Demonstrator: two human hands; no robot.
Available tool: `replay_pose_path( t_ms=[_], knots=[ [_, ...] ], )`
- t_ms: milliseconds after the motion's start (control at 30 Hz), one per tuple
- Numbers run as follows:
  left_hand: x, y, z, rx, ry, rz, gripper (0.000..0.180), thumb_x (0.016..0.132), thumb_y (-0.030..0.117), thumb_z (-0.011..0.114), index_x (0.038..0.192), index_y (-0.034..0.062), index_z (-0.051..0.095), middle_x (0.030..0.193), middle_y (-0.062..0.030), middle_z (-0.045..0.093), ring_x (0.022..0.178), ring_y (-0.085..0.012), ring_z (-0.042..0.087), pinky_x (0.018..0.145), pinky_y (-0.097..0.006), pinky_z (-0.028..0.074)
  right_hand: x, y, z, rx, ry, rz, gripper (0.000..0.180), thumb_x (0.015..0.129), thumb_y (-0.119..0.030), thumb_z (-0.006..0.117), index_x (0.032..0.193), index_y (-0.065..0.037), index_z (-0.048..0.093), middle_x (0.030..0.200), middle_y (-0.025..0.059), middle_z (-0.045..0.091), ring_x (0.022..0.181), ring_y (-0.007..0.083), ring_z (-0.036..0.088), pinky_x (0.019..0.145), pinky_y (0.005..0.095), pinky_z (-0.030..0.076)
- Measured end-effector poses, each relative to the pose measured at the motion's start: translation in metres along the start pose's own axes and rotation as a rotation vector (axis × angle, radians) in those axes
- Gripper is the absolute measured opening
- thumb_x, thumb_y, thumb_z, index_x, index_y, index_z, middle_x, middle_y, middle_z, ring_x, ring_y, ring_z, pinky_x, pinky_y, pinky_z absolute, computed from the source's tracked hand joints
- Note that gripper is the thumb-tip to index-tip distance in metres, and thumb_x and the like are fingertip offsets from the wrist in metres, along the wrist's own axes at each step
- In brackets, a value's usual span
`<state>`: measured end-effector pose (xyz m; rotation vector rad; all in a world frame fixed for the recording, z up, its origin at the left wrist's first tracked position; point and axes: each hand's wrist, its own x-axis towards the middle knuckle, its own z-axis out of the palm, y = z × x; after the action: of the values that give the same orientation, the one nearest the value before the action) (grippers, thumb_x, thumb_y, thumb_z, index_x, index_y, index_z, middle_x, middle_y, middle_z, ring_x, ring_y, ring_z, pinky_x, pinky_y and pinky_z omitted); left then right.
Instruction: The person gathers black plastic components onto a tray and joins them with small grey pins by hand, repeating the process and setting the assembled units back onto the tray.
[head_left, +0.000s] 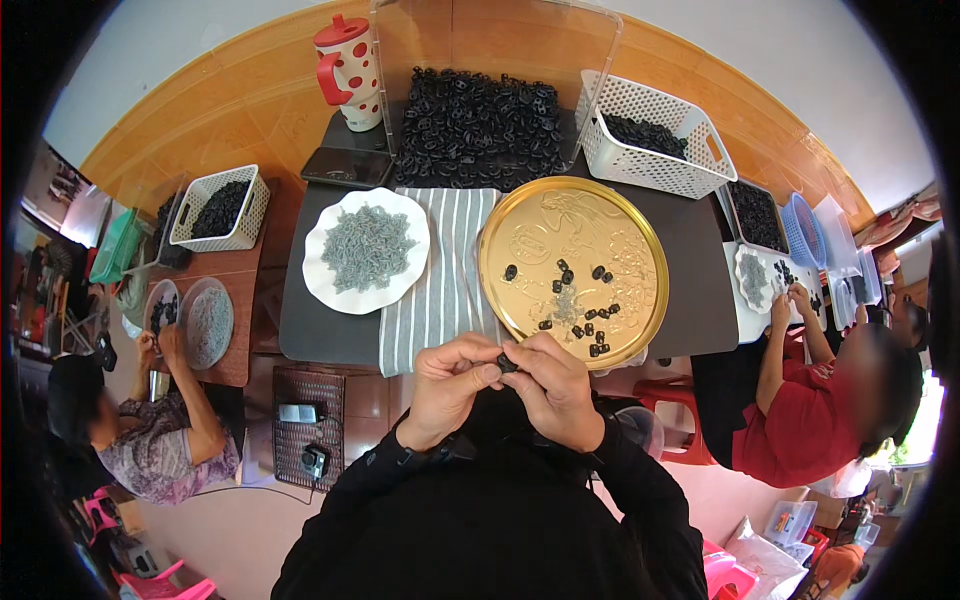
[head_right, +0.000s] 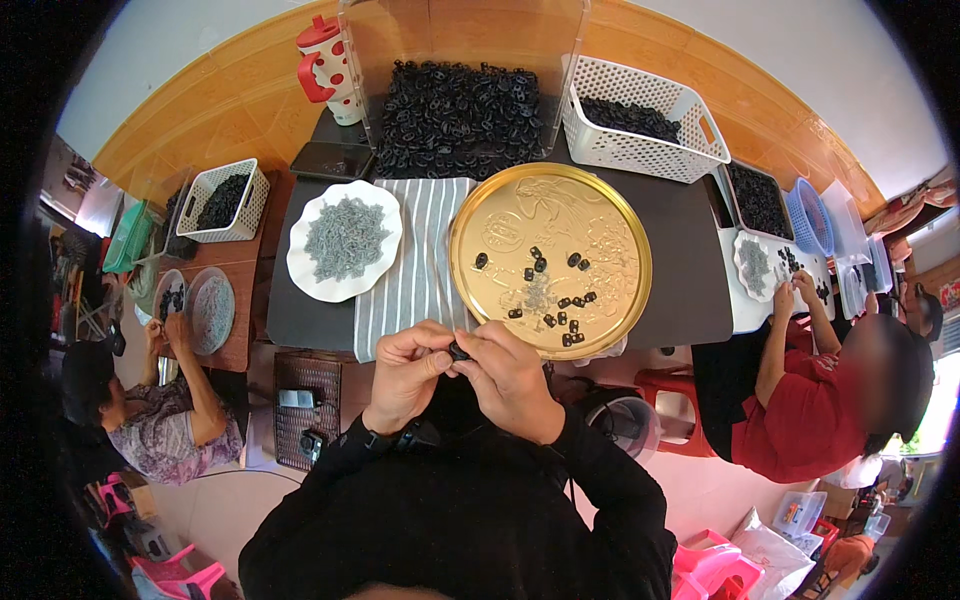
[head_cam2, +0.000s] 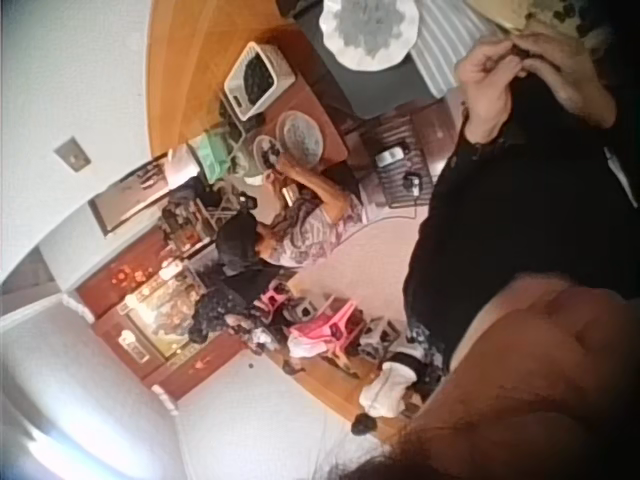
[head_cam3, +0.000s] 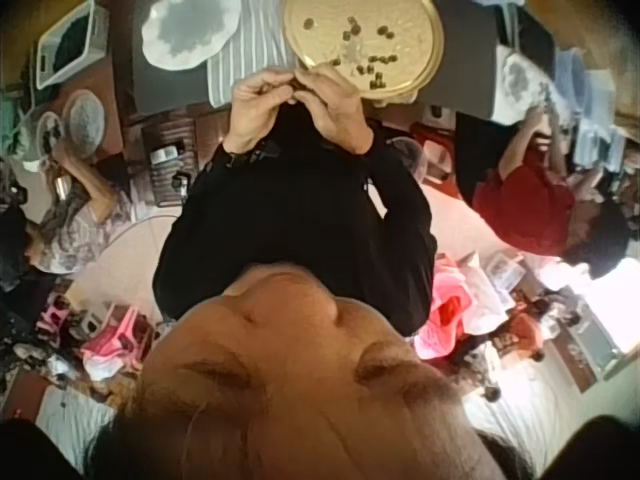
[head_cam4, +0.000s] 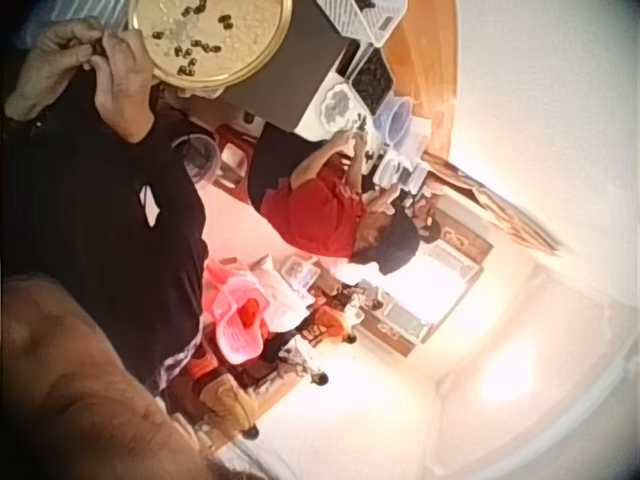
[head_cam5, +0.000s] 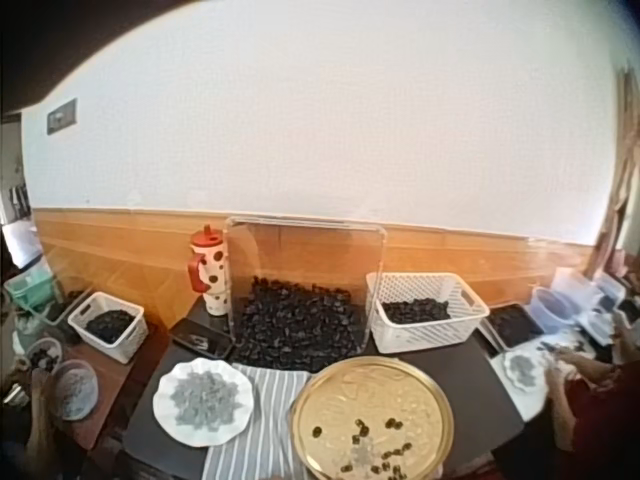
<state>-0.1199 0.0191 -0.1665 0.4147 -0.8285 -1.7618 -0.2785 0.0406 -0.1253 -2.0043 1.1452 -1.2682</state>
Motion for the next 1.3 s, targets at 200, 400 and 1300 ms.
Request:
replay_pose_path(
  t_ms=[200,400,1300],
  knots=[
    [-0.003,-0.005,0.004,-0.025,0.034,0.052,0.019,0.082,-0.010,0.061,0.099,-0.0031,0.065,0.095,-0.0117,0.060,0.078,-0.0160,0.061,0.067,-0.025,0.055,0.002,-0.001,0.002,-0.017,0.023,-0.043,0.034,0.071,0.010,0.066,0.104,0.006,0.059,0.079,0.0129,0.053,0.062,0.0254,0.055,0.055,0.0310,0.044],
    [-0.005,-0.009,0.004,-0.032,0.038,0.079,0.018,0.082,-0.009,0.062,0.098,-0.0027,0.065,0.094,-0.0119,0.060,0.077,-0.0159,0.061,0.065,-0.025,0.054,0.000,-0.001,0.006,0.029,0.080,-0.034,0.032,0.071,0.012,0.065,0.102,0.006,0.060,0.079,0.0126,0.057,0.062,0.0203,0.056,0.054,0.0265,0.044],
    [-0.001,0.002,-0.016,0.232,0.199,-0.102,0.021,0.085,0.001,0.064,0.105,-0.0006,0.065,0.087,-0.0059,0.065,0.072,-0.0097,0.060,0.060,-0.020,0.047,0.101,0.105,-0.104,-0.086,-0.264,0.467,0.017,0.075,-0.009,0.067,0.088,0.001,0.067,0.071,0.0084,0.064,0.063,0.0136,0.060,0.056,0.0282,0.046]
  ],
)
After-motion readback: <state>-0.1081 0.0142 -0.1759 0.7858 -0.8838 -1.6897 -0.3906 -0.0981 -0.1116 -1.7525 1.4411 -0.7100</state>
